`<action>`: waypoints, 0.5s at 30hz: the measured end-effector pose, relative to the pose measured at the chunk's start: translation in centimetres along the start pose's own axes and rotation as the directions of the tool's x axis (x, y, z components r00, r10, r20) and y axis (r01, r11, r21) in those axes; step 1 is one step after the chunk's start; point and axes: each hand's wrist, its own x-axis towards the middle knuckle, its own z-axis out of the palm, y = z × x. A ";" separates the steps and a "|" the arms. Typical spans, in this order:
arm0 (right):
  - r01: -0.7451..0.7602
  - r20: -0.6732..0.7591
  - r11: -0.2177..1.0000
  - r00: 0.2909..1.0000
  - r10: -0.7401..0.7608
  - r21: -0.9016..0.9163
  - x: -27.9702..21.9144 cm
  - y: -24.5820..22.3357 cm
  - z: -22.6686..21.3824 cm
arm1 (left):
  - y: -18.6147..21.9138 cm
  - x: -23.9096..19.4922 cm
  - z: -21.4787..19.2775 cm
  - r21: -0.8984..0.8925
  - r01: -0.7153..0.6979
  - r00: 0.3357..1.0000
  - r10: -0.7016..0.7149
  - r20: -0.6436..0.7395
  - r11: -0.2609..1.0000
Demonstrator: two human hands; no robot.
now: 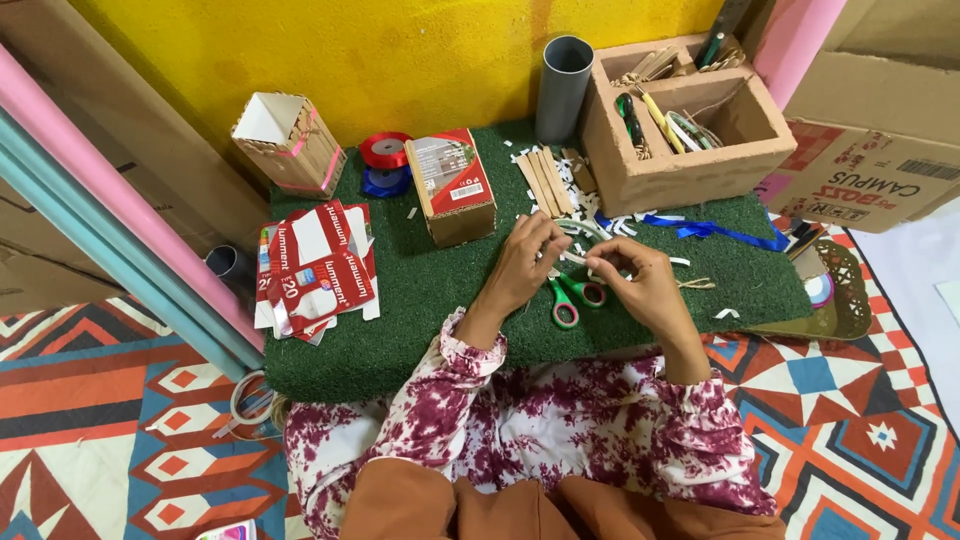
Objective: Decorating a small cardboard box by attaching popsicle sticks to its sides and adding ribbon and tape embellishments.
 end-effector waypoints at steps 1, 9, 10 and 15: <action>-0.002 0.001 1.000 1.000 0.002 0.000 0.0 0.2 -0.1 | -0.3 0.0 0.1 -0.001 0.002 1.000 -0.002 0.000 1.000; 0.027 0.032 0.970 0.999 -0.036 0.243 -0.1 4.3 -1.2 | -0.6 -0.4 0.2 -0.380 0.113 0.992 -0.123 -0.002 0.918; 0.028 0.030 0.970 0.999 -0.037 0.243 0.0 4.6 -1.2 | -0.8 -0.3 0.4 -0.380 0.112 0.993 -0.122 -0.001 0.918; 0.010 0.008 0.961 1.000 -0.013 0.276 -0.2 5.8 -0.9 | -0.8 -0.2 0.7 -0.388 0.125 0.992 -0.126 0.022 0.913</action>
